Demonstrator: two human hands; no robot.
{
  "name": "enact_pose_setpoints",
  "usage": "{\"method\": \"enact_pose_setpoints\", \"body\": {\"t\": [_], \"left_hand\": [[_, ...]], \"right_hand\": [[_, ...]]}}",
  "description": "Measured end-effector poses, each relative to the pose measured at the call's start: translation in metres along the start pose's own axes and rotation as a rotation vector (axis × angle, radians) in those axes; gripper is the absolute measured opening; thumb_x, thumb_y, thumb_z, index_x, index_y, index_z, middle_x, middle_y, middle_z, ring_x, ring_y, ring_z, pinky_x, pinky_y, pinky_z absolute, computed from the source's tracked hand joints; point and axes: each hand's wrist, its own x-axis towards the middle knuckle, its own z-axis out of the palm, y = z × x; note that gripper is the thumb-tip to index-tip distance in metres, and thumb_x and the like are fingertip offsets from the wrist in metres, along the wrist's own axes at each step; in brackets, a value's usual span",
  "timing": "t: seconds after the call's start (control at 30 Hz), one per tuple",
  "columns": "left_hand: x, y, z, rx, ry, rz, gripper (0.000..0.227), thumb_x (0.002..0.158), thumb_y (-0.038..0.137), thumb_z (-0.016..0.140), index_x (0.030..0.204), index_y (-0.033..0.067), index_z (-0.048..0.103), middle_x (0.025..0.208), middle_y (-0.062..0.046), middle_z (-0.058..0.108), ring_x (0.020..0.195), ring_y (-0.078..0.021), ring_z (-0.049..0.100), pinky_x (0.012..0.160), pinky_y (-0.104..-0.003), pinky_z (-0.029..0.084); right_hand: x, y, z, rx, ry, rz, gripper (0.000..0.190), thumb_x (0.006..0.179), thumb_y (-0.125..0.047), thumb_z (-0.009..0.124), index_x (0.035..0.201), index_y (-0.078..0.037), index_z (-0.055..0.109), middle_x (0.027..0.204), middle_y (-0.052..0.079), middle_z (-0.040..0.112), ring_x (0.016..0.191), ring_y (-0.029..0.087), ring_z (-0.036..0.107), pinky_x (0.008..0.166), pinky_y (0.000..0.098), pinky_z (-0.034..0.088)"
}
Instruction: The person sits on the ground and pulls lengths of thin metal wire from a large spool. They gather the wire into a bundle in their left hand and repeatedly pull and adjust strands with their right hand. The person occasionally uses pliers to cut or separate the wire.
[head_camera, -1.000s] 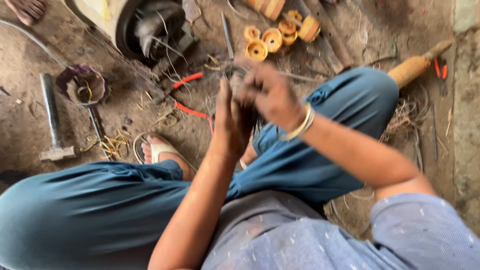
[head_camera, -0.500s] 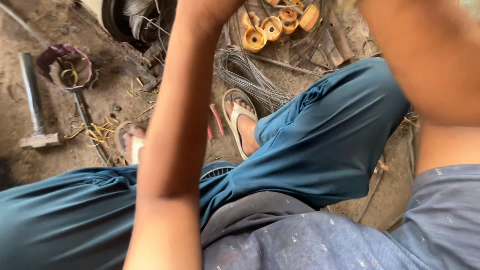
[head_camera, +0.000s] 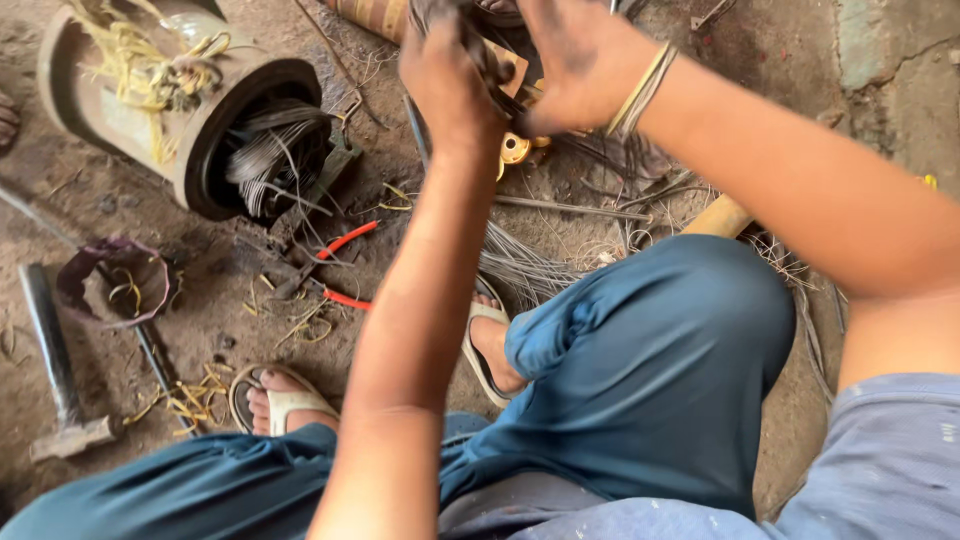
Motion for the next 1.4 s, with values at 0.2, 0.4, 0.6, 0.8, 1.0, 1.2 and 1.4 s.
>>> {"method": "enact_pose_setpoints", "body": {"t": [0.2, 0.4, 0.6, 0.8, 1.0, 1.2, 1.4], "left_hand": [[-0.009, -0.06, -0.049, -0.304, 0.132, -0.18, 0.027, 0.092, 0.013, 0.055, 0.067, 0.0084, 0.047, 0.054, -0.001, 0.034, 0.043, -0.015, 0.035, 0.046, -0.034, 0.037], [-0.042, -0.097, -0.194, 0.473, 0.045, -0.404, 0.021, 0.085, 0.02, 0.063, 0.086, -0.0002, 0.068, 0.072, -0.008, 0.066, 0.07, -0.026, 0.063, 0.069, -0.04, 0.051], [-0.067, -0.073, -0.252, 1.451, 0.28, 0.113, 0.046, 0.084, 0.028, 0.069, 0.121, -0.0008, 0.066, 0.117, -0.021, 0.069, 0.113, -0.039, 0.063, 0.1, -0.046, 0.049], [-0.01, -0.04, -0.227, 1.691, 0.315, 0.395, 0.079, 0.085, 0.028, 0.069, 0.143, -0.0171, 0.04, 0.145, -0.04, 0.042, 0.137, -0.0522, 0.039, 0.117, -0.051, 0.027], [0.072, -0.043, -0.274, 1.876, 0.31, -0.111, 0.045, 0.092, 0.039, 0.061, 0.114, -0.001, 0.059, 0.114, -0.028, 0.064, 0.113, -0.0408, 0.06, 0.101, -0.056, 0.042], [0.003, -0.079, -0.293, 1.791, 0.269, 0.081, 0.05, 0.111, 0.043, 0.042, 0.084, 0.0079, 0.066, 0.067, -0.014, 0.066, 0.058, -0.0302, 0.067, 0.059, -0.046, 0.057], [-0.167, -0.15, -0.295, 1.883, -0.441, 0.222, 0.031, 0.095, 0.035, 0.061, 0.078, 0.01, 0.07, 0.073, -0.015, 0.069, 0.069, -0.0336, 0.069, 0.065, -0.047, 0.054]], "right_hand": [[-0.048, 0.023, 0.093, -0.22, 0.22, -0.048, 0.111, 0.067, 0.0, 0.071, 0.163, -0.002, 0.015, 0.133, 0.03, 0.052, 0.106, 0.047, 0.064, 0.088, 0.0495, 0.056], [-0.119, 0.022, 0.247, -0.055, -0.008, 0.13, 0.101, 0.068, -0.007, 0.065, 0.16, -0.005, 0.025, 0.104, 0.024, 0.057, 0.087, 0.046, 0.067, 0.073, 0.0519, 0.057], [-0.148, 0.023, 0.372, 0.011, -0.541, 0.551, 0.093, 0.079, -0.018, 0.073, 0.158, -0.016, 0.027, 0.12, 0.029, 0.052, 0.097, 0.049, 0.064, 0.083, 0.0551, 0.054], [-0.133, 0.02, 0.347, 0.096, -0.439, 0.723, 0.102, 0.078, -0.05, 0.076, 0.161, -0.015, 0.028, 0.129, 0.029, 0.049, 0.105, 0.048, 0.063, 0.089, 0.0529, 0.055], [-0.12, -0.007, 0.332, 0.042, -0.399, 0.654, 0.122, 0.073, -0.076, 0.075, 0.155, 0.0, 0.028, 0.143, 0.033, 0.041, 0.126, 0.051, 0.048, 0.101, 0.0555, 0.046], [-0.13, -0.011, 0.347, 0.069, -0.379, 0.619, 0.118, 0.072, -0.068, 0.078, 0.153, 0.004, 0.03, 0.15, 0.029, 0.039, 0.134, 0.048, 0.045, 0.108, 0.0538, 0.041], [-0.125, 0.032, 0.361, 0.094, -0.488, 0.514, 0.111, 0.07, -0.051, 0.084, 0.154, 0.002, 0.034, 0.154, 0.03, 0.038, 0.138, 0.046, 0.043, 0.111, 0.0463, 0.04]]}}
